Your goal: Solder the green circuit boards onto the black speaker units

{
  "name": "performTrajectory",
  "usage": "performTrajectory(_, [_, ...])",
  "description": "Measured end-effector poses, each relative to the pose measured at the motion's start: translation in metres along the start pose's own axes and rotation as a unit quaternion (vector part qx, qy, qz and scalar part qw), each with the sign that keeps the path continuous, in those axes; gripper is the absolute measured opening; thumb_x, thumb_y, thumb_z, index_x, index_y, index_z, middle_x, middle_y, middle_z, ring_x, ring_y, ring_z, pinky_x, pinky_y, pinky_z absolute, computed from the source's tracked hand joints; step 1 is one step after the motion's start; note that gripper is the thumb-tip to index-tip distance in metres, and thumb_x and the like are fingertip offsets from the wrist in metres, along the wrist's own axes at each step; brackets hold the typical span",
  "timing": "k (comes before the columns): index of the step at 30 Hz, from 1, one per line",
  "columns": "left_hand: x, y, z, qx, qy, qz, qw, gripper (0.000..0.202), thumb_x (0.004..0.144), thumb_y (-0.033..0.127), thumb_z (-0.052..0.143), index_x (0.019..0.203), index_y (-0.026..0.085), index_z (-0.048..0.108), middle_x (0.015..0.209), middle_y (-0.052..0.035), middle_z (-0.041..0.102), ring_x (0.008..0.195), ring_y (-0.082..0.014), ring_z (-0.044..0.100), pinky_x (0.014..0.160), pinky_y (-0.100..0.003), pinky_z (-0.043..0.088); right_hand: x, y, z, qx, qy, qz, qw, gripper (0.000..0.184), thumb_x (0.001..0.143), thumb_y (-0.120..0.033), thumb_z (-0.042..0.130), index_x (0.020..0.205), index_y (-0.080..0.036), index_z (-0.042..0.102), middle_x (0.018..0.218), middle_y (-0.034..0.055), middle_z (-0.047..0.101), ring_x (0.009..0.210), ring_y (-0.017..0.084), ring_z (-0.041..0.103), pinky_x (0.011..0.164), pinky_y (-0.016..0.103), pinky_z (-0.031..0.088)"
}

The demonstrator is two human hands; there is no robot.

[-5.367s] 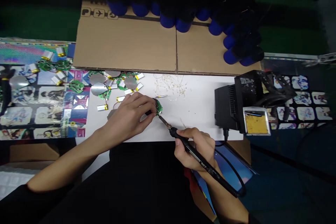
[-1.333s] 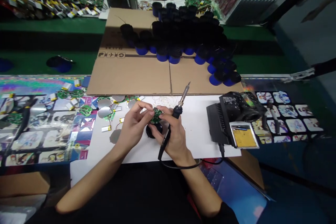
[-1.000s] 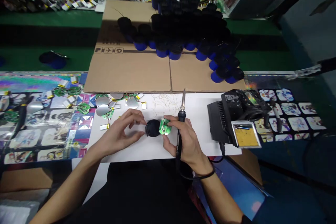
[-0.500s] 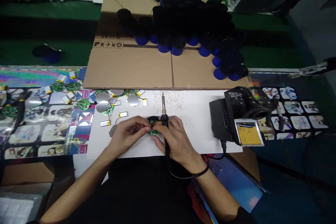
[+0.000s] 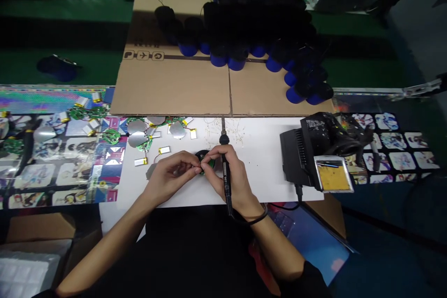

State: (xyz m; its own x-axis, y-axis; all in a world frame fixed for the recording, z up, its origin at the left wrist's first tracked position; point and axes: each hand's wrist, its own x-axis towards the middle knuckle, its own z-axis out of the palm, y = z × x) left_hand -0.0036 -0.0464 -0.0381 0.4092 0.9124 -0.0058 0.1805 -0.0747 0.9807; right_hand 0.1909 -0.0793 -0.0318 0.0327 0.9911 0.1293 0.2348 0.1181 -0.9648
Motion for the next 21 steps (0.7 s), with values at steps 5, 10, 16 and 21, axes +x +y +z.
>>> performTrajectory(5, [0.001, 0.004, 0.000, -0.008, 0.001, -0.008, 1.000, 0.013, 0.097, 0.031, 0.075, 0.094, 0.019, 0.075, 0.088, -0.0037, 0.074, 0.074, -0.0132, 0.059, 0.065, -0.025, 0.042, -0.003, 0.001, 0.000, 0.012, -0.008, 0.008, 1.000, 0.027, 0.096, -0.021, 0.074, 0.115, -0.028, 0.057, 0.098, -0.0005, 0.071, 0.093, 0.017, 0.073, 0.089, 0.034, 0.060])
performTrajectory(10, [0.000, 0.006, -0.001, -0.005, -0.009, -0.027, 1.000, 0.016, 0.100, 0.031, 0.071, 0.092, 0.018, 0.071, 0.086, -0.0031, 0.071, 0.074, -0.0131, 0.059, 0.065, -0.025, 0.043, -0.005, 0.003, -0.002, -0.011, -0.041, -0.031, 0.999, 0.029, 0.096, -0.016, 0.069, 0.117, -0.029, 0.053, 0.102, 0.0015, 0.069, 0.097, 0.019, 0.072, 0.092, 0.039, 0.059])
performTrajectory(16, [-0.002, 0.005, -0.007, 0.110, -0.039, 0.062, 0.991, 0.009, 0.106, 0.027, 0.062, 0.102, 0.020, 0.067, 0.103, -0.0066, 0.069, 0.096, -0.0181, 0.067, 0.085, -0.029, 0.053, -0.005, -0.001, -0.013, -0.095, -0.056, -0.106, 0.988, 0.029, 0.096, -0.013, 0.068, 0.117, -0.029, 0.058, 0.101, 0.0028, 0.072, 0.100, 0.023, 0.071, 0.091, 0.043, 0.060])
performTrajectory(21, [0.004, 0.007, -0.017, 0.199, -0.091, 0.150, 0.964, 0.010, 0.108, 0.022, 0.057, 0.108, 0.021, 0.066, 0.111, -0.0086, 0.073, 0.104, -0.0222, 0.066, 0.092, -0.035, 0.053, -0.010, -0.013, -0.036, -0.023, -0.003, -0.040, 0.999, 0.018, 0.108, -0.038, 0.054, 0.117, -0.028, 0.066, 0.075, -0.0007, 0.070, 0.066, 0.018, 0.067, 0.064, 0.035, 0.055])
